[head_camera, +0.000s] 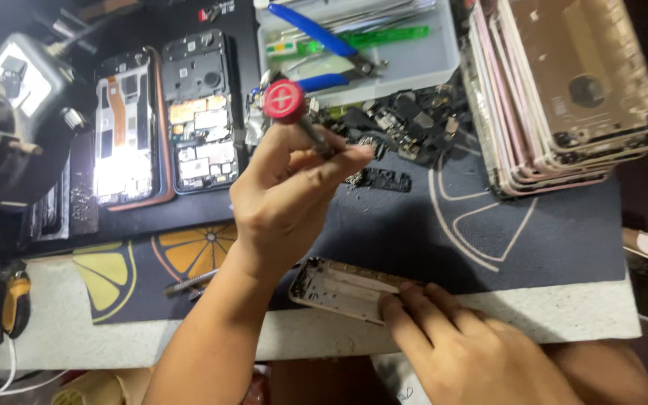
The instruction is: The person disassembles a smartphone using a screwdriver and tweezers, removes internal components, and places them on the workbench. The person then uses a screwdriver to pry and adjust parts within the phone's chassis.
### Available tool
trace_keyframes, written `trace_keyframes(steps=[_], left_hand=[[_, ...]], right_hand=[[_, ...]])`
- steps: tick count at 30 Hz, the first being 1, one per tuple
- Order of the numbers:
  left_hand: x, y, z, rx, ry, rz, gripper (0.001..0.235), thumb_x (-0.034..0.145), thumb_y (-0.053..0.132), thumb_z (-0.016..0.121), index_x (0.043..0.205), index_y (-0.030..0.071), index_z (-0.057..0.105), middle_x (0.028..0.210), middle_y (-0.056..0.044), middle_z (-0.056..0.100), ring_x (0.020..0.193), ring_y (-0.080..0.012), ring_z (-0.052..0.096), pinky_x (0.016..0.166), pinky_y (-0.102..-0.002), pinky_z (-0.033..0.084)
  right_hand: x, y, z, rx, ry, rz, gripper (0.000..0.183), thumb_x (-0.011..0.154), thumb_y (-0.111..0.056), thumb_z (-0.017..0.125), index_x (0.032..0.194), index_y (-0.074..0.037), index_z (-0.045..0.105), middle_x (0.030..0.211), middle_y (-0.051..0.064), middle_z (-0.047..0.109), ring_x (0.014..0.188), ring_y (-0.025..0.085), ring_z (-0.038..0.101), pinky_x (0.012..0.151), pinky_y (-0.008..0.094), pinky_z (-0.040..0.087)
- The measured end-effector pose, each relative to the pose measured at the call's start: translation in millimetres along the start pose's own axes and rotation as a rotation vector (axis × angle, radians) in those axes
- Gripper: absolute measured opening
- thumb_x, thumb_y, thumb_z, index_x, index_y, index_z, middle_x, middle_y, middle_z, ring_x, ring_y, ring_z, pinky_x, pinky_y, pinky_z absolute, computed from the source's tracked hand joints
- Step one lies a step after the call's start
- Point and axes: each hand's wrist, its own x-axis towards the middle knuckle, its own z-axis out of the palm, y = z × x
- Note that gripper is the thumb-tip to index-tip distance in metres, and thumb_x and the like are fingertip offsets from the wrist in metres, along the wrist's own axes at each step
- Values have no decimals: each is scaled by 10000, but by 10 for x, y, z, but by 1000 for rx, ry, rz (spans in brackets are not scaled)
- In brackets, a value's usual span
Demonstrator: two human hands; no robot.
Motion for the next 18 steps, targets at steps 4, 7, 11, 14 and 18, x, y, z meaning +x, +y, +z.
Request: trace_keyframes(steps=[4,7,11,14,18], left_hand=[[-35,-27,8,104,-19,-2,379,1014,-83,761,1332,108,687,1210,-83,595,1042,-165,706,917,-266,623],[-71,-29,43,132,-16,-14,386,1020,-81,761,1353,97,681,1223,-78,584,1085,-159,688,944,-275,617],[-64,-31,73,166,4,-10,376,1037,-89,756,1350,105,684,1220,-68,576,1107,-154,680,955,-265,645],[-53,-37,81,181,14,6,365,1048,-79,756,1351,109,676,1261,-70,566,1128,-159,678,973,-273,618],[-57,-45,94,180,-16,15,369,1056,-84,738,1371,93,662,1285,-77,555,1151,-169,676,986,-280,607]], right_hand=[[-15,27,35,9,-21,0,527,992,-361,487,1313,42,597,1225,337,668,1100,414,704,781,415,619],[-29,16,45,11,-31,12,525,1006,-365,470,1318,39,596,1223,344,667,1101,414,702,771,419,617],[-18,18,43,19,-39,10,503,1038,-358,461,1324,35,593,1209,337,672,1105,411,705,765,419,620],[-11,23,34,14,-19,5,499,1048,-366,458,1318,31,591,1206,338,673,1089,415,706,739,423,619],[-20,16,29,11,-41,11,501,1035,-364,463,1315,30,594,1205,349,672,1082,416,711,736,433,622]])
